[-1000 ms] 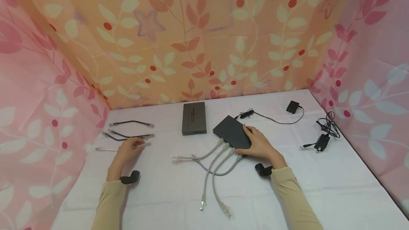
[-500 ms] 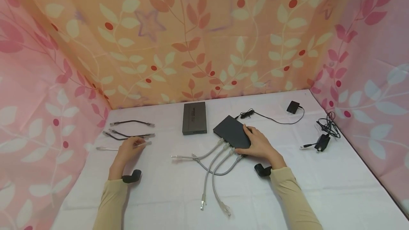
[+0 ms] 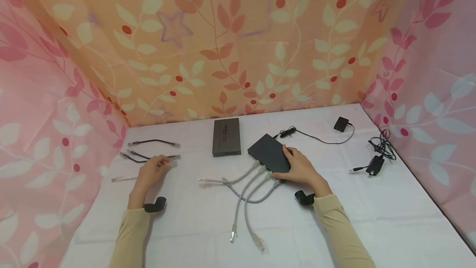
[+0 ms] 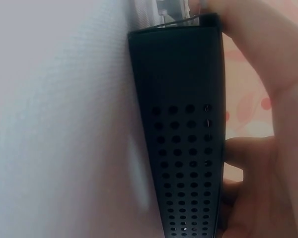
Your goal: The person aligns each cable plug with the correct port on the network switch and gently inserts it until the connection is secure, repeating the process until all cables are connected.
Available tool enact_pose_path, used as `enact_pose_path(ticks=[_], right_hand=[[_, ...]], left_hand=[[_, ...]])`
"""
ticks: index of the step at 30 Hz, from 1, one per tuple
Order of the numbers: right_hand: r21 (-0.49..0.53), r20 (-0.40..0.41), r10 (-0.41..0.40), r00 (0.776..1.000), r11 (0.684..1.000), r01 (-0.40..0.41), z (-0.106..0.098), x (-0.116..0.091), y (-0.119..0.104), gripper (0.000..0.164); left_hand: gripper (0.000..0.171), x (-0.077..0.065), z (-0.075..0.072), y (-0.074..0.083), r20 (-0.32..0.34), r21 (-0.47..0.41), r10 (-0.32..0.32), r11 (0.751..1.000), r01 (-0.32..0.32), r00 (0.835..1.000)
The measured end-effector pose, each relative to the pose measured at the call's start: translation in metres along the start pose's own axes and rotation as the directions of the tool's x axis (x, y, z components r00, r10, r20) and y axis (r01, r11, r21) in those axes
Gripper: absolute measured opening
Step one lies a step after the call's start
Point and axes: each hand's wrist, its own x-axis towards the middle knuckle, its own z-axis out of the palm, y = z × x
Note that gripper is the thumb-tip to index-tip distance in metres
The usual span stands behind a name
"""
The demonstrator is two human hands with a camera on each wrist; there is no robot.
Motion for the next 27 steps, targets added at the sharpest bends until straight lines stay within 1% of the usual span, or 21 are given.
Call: enact_pose_path(ticks=[4,8,14,17,23,27], right_hand=[[-0.002,0.000,-0.005,1.000,1.000,0.005,-0.001,0.000,0.000,0.109],[0.000,0.004,-0.006,1.000,1.000,0.006,-0.001,-0.001,0.000,0.109],[-0.002,0.005,-0.009,1.000,1.000,0.009,-0.001,-0.001,0.000,0.109],[-0.003,0.002,-0.012,1.000,1.000,0.012,-0.001,0.000,0.001,0.109],[0.000,-0.010,-0.026,1.000,1.000,0.026,0.001,0.000,0.003,0.110],[0.007,-0.020,-0.034,0.999,0.999,0.034,0.002,0.000,0.004,0.110]], left_hand=[[0.011,0.002,0.001,0.004,-0.030,0.026,0.038,0.999,-0.037,0.999],[0.013,0.004,0.001,0.010,-0.035,0.014,0.055,0.998,-0.054,0.998],[0.015,0.006,0.000,0.025,0.014,-0.059,0.048,0.997,-0.047,0.999],[0.015,0.008,0.001,0.032,0.039,-0.073,0.051,0.996,-0.048,0.998],[0.013,0.012,0.005,0.047,0.055,-0.095,0.071,0.993,-0.065,0.996],[0.014,0.014,0.009,0.057,0.085,-0.098,0.075,0.993,-0.067,0.994]])
